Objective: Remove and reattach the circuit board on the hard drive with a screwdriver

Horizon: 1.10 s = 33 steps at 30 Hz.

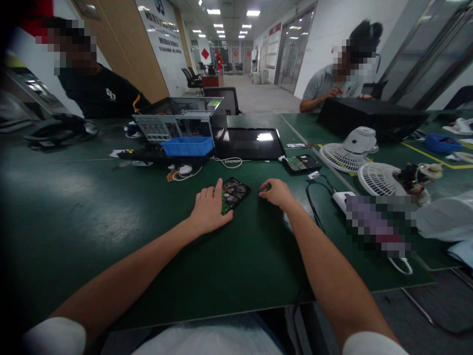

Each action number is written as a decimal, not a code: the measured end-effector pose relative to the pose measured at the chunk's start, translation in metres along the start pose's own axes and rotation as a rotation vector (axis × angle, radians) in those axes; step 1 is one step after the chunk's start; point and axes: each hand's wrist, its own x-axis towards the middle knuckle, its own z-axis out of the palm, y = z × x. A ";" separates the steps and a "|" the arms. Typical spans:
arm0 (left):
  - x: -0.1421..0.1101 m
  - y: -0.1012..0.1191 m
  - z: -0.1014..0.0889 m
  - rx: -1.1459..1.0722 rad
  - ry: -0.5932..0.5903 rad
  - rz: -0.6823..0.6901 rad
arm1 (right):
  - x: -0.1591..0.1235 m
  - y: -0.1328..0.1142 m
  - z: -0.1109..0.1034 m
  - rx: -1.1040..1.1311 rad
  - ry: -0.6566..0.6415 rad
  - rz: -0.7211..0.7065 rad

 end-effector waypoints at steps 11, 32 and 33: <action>0.016 -0.041 -0.018 -0.225 -0.199 0.310 | -0.024 -0.028 -0.008 -0.244 -0.046 -0.514; 0.008 -0.084 0.002 -0.929 0.411 -0.230 | -0.050 -0.082 0.027 -0.582 -0.270 -0.563; 0.006 -0.087 0.005 -0.982 0.426 -0.260 | -0.051 -0.083 0.028 -0.594 -0.250 -0.542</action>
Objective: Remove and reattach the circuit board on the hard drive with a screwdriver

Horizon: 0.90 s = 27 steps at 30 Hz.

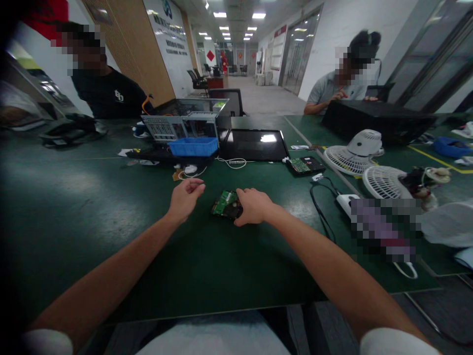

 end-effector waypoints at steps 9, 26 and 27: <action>-0.015 0.003 0.020 -0.402 0.115 -0.371 | 0.008 -0.006 0.008 -0.017 0.185 0.228; -0.017 0.057 0.072 -1.247 -0.325 -0.698 | 0.030 -0.045 -0.027 0.174 0.407 0.397; -0.014 0.054 0.067 -1.232 -0.307 -0.700 | 0.029 -0.049 -0.027 0.211 0.411 0.387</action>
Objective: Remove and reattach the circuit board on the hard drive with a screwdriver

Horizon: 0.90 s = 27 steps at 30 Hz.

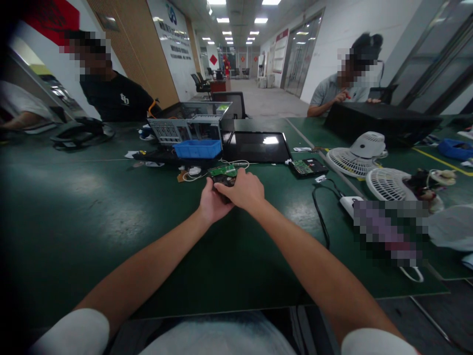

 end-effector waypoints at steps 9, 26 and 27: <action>-0.024 0.075 -0.048 0.037 -0.085 0.057 | 0.003 0.018 0.010 0.496 0.067 -0.049; -0.141 0.265 -0.162 0.590 0.590 0.211 | 0.016 0.109 0.050 1.736 -0.115 0.467; -0.145 0.272 -0.165 0.610 0.605 0.204 | 0.016 0.110 0.050 1.742 -0.113 0.467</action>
